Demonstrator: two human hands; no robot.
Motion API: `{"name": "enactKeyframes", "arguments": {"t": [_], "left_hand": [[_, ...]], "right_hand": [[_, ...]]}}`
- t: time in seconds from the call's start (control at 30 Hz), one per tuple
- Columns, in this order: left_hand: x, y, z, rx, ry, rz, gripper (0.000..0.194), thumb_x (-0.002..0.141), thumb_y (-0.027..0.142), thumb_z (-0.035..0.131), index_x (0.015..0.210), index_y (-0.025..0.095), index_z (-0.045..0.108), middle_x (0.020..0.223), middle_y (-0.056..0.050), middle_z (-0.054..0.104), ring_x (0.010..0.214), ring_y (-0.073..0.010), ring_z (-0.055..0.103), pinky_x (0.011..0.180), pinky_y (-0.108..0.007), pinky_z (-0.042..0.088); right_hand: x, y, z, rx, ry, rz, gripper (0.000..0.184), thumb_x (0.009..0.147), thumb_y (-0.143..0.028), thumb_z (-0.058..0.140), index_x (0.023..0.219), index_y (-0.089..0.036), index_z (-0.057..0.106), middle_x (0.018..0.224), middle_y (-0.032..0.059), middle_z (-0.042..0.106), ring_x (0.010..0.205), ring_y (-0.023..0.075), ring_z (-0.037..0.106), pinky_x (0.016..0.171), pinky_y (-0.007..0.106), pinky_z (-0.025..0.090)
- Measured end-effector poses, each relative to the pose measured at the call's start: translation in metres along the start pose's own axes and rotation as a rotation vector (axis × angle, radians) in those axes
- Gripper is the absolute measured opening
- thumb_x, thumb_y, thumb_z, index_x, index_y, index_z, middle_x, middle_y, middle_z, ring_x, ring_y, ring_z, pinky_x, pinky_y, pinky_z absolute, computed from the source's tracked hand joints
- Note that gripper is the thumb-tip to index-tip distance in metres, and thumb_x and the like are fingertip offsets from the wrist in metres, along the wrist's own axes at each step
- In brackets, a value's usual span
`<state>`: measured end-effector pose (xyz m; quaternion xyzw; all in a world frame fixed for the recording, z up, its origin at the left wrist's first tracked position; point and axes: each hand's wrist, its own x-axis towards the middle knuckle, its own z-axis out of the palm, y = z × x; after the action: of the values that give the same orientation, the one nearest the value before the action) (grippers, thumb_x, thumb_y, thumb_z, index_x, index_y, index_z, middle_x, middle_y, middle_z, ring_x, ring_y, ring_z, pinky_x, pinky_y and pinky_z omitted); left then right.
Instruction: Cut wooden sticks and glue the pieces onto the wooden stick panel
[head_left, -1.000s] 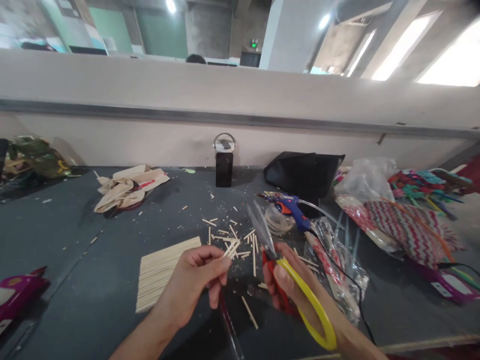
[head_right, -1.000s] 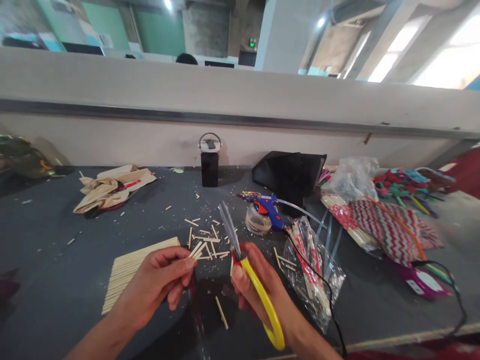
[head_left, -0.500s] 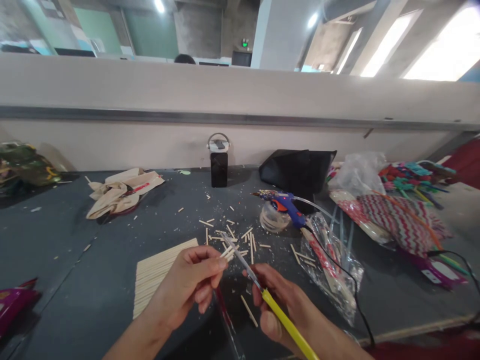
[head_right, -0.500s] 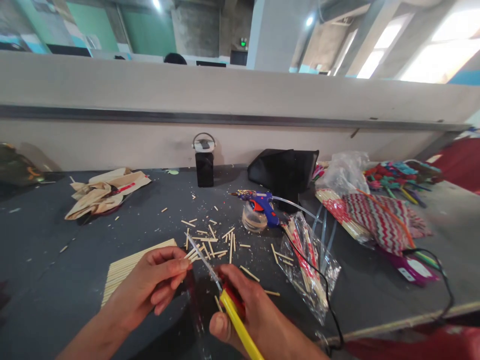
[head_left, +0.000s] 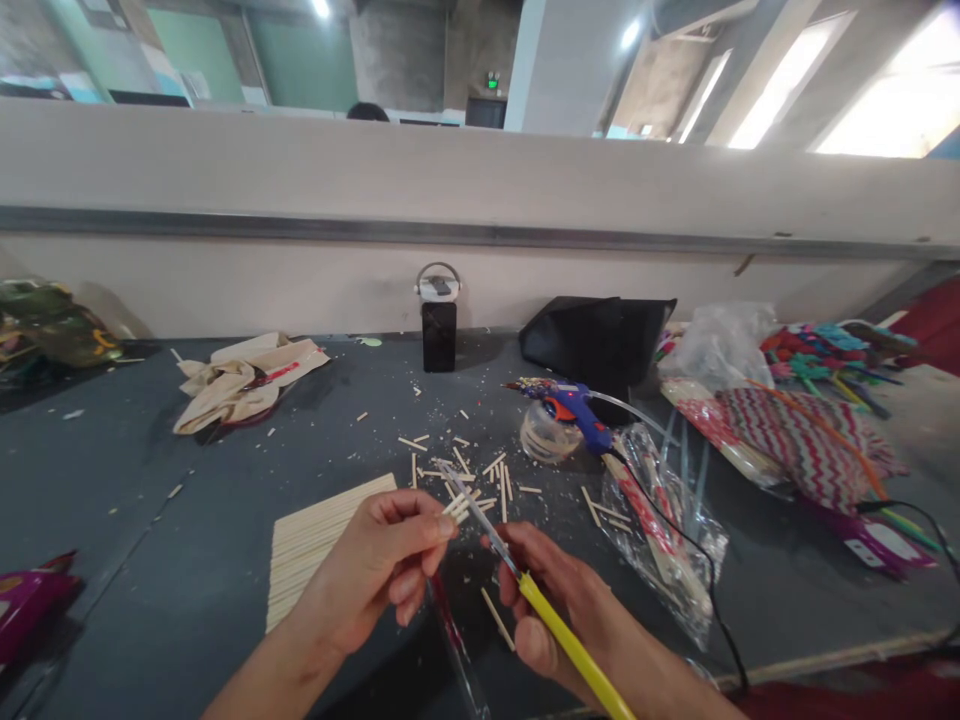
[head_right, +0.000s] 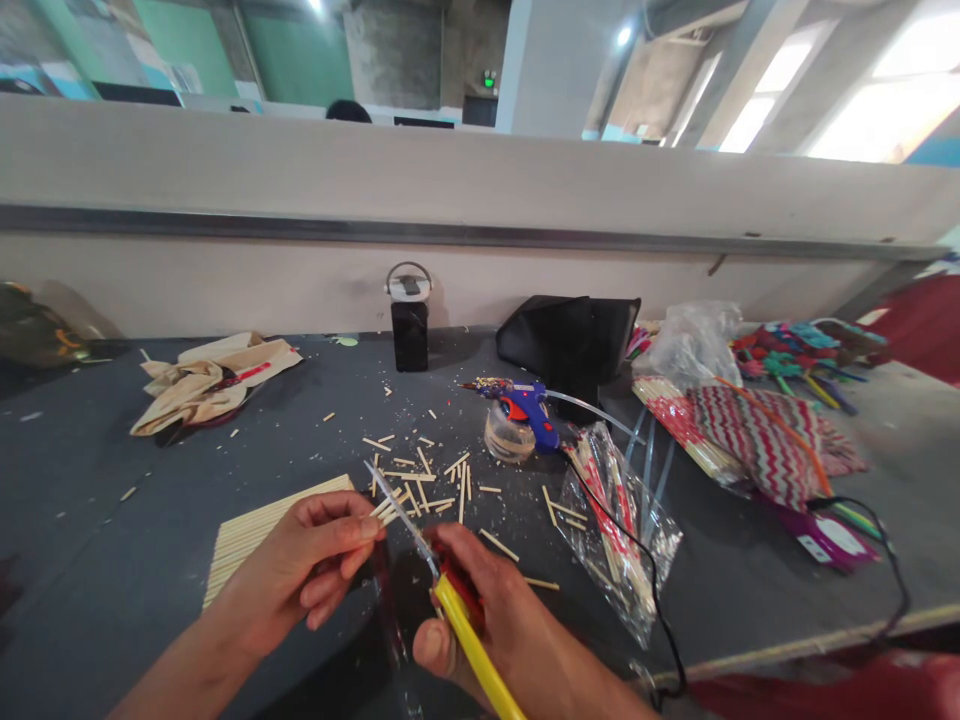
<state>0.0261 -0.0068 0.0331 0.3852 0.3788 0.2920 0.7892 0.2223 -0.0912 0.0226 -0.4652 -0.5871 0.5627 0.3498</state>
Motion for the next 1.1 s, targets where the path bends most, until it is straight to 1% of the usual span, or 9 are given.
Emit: {"name": "enactKeyframes", "arguments": {"t": [0.13, 0.27, 0.37, 0.5, 0.6, 0.73, 0.97, 1.1], "left_hand": [[0.001, -0.001, 0.0, -0.001, -0.013, -0.006, 0.021, 0.072, 0.025, 0.072, 0.059, 0.015, 0.059, 0.046, 0.005, 0.054, 0.026, -0.0005, 0.028, 0.025, -0.013, 0.035], [0.001, -0.003, -0.001, -0.004, -0.018, -0.01, 0.021, 0.072, 0.025, 0.072, 0.059, 0.015, 0.059, 0.045, 0.006, 0.054, 0.026, -0.0003, 0.028, 0.025, -0.013, 0.035], [0.001, -0.004, -0.001, -0.012, -0.019, -0.016, 0.021, 0.073, 0.025, 0.071, 0.059, 0.015, 0.059, 0.045, 0.006, 0.053, 0.026, -0.0004, 0.028, 0.025, -0.013, 0.035], [0.002, -0.003, 0.0, -0.015, -0.024, -0.014, 0.02, 0.073, 0.024, 0.071, 0.059, 0.015, 0.059, 0.045, 0.006, 0.054, 0.026, -0.0002, 0.028, 0.025, -0.013, 0.035], [0.003, -0.004, 0.0, -0.017, -0.028, -0.012, 0.02, 0.073, 0.024, 0.071, 0.059, 0.015, 0.059, 0.045, 0.006, 0.054, 0.026, -0.0003, 0.028, 0.025, -0.013, 0.035], [0.003, -0.004, 0.0, -0.023, -0.032, -0.012, 0.021, 0.073, 0.024, 0.071, 0.059, 0.015, 0.059, 0.045, 0.006, 0.054, 0.025, -0.0002, 0.028, 0.025, -0.013, 0.035], [0.003, -0.004, 0.001, -0.04, -0.032, -0.018, 0.022, 0.071, 0.024, 0.071, 0.057, 0.015, 0.058, 0.043, 0.006, 0.053, 0.025, -0.0002, 0.028, 0.025, -0.013, 0.035], [0.003, -0.003, 0.001, -0.036, -0.032, -0.017, 0.021, 0.071, 0.024, 0.071, 0.057, 0.014, 0.059, 0.044, 0.006, 0.053, 0.025, -0.0001, 0.028, 0.025, -0.013, 0.036]], "right_hand": [[0.0, 0.001, 0.0, 0.012, -0.006, 0.01, 0.046, 0.083, -0.051, 0.059, 0.117, -0.025, 0.045, 0.091, 0.0015, 0.052, 0.069, 0.0132, 0.042, 0.062, 0.025, 0.04], [0.001, 0.0, 0.0, -0.031, 0.006, -0.008, 0.047, 0.082, -0.057, 0.058, 0.114, -0.024, 0.048, 0.09, 0.0022, 0.054, 0.071, 0.0142, 0.045, 0.063, 0.025, 0.042], [0.002, -0.002, -0.001, -0.063, 0.017, -0.02, 0.054, 0.08, -0.062, 0.058, 0.114, -0.021, 0.049, 0.09, 0.0035, 0.055, 0.073, 0.0149, 0.047, 0.064, 0.025, 0.044], [0.002, -0.003, -0.001, -0.071, -0.005, -0.032, 0.061, 0.079, -0.065, 0.056, 0.119, -0.02, 0.046, 0.092, 0.005, 0.056, 0.074, 0.0154, 0.048, 0.065, 0.025, 0.045], [0.003, -0.002, 0.0, -0.081, -0.01, -0.048, 0.063, 0.08, -0.067, 0.054, 0.12, -0.02, 0.045, 0.091, 0.0049, 0.056, 0.075, 0.016, 0.048, 0.067, 0.026, 0.045], [0.003, 0.0, 0.001, -0.103, -0.002, -0.03, 0.064, 0.078, -0.07, 0.052, 0.118, -0.02, 0.047, 0.091, 0.005, 0.055, 0.075, 0.0165, 0.048, 0.065, 0.027, 0.045], [0.002, 0.007, 0.0, -0.077, 0.015, -0.025, 0.063, 0.078, -0.068, 0.055, 0.119, -0.021, 0.046, 0.093, 0.0056, 0.056, 0.077, 0.017, 0.049, 0.066, 0.026, 0.045], [0.001, 0.008, 0.0, -0.064, 0.02, -0.018, 0.066, 0.077, -0.068, 0.056, 0.122, -0.02, 0.045, 0.092, 0.0055, 0.055, 0.076, 0.0169, 0.049, 0.063, 0.026, 0.045]]}}
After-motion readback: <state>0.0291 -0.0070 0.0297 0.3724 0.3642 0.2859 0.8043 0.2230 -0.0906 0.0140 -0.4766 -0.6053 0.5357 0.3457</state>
